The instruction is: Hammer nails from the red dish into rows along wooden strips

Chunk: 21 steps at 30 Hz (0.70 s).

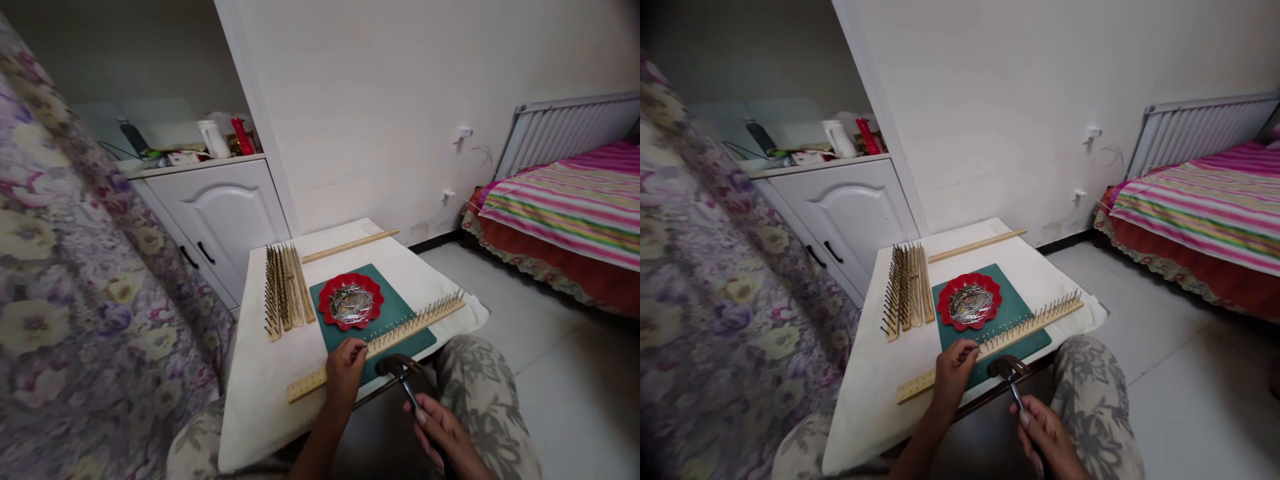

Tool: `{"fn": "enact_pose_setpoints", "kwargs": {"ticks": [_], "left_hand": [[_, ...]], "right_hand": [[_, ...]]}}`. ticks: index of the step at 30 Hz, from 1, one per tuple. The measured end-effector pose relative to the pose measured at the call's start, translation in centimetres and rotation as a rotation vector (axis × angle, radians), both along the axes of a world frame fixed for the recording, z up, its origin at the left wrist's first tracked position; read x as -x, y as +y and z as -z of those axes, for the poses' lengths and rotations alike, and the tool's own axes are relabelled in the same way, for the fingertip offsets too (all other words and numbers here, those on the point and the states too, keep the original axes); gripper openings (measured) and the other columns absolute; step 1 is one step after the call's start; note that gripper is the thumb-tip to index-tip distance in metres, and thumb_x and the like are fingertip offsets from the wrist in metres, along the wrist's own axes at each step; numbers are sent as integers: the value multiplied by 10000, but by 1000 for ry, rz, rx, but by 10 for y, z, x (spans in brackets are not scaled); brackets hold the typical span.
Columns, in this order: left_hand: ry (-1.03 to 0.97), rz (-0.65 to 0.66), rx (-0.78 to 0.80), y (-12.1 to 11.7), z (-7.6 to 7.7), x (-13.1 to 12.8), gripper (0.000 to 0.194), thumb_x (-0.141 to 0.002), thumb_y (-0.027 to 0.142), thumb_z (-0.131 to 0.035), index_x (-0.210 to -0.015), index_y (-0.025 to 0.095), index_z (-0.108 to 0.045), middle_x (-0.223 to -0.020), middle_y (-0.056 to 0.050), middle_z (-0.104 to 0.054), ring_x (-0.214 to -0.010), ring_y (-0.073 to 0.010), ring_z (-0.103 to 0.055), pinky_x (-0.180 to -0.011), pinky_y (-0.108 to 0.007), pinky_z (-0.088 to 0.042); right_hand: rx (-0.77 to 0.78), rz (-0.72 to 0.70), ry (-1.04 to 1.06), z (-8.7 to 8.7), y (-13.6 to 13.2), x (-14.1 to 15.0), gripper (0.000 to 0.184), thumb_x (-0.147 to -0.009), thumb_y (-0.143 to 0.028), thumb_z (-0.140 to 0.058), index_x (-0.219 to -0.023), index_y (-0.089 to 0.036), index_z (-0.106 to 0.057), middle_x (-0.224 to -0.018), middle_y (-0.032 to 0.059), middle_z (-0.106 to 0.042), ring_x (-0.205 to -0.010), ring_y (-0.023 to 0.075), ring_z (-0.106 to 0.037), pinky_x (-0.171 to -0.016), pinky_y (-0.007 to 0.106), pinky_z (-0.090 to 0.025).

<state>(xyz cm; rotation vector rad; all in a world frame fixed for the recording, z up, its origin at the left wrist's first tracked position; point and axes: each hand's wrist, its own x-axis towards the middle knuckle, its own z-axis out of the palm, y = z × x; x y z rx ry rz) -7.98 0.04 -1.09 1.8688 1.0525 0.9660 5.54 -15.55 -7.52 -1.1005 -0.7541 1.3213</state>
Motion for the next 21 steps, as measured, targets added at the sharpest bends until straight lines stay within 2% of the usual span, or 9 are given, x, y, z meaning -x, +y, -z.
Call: {"fn": "enact_pose_setpoints", "kwargs": {"ticks": [15, 18, 21], "left_hand": [[89, 10, -67, 0, 3, -2, 128, -806, 265, -539, -791, 211, -654, -758, -4, -634, -693, -141, -584, -634, -219, -411], [101, 3, -83, 1, 4, -3, 133, -806, 274, -540, -792, 213, -657, -753, -3, -631, -680, -137, -578, -626, -215, -405], [122, -3, -101, 1, 3, -4, 134, -800, 274, -544, -777, 213, -661, -739, -1, -623, -657, -131, -563, -608, -211, -391]], "right_hand": [[-1, -13, 39, 6, 0, 0, 381, -816, -546, -553, -923, -182, -521, -457, -100, -491, -267, 10, -244, -283, 126, -183], [7, -14, -2, 0, 0, 1, 413, -804, -575, -547, -904, -176, -516, -456, -99, -478, -286, 14, -258, -295, 132, -168], [29, -28, -43, -17, -1, 1, 418, -804, -582, -541, -908, -179, -513, -454, -101, -466, -311, 23, -279, -313, 140, -150]]}}
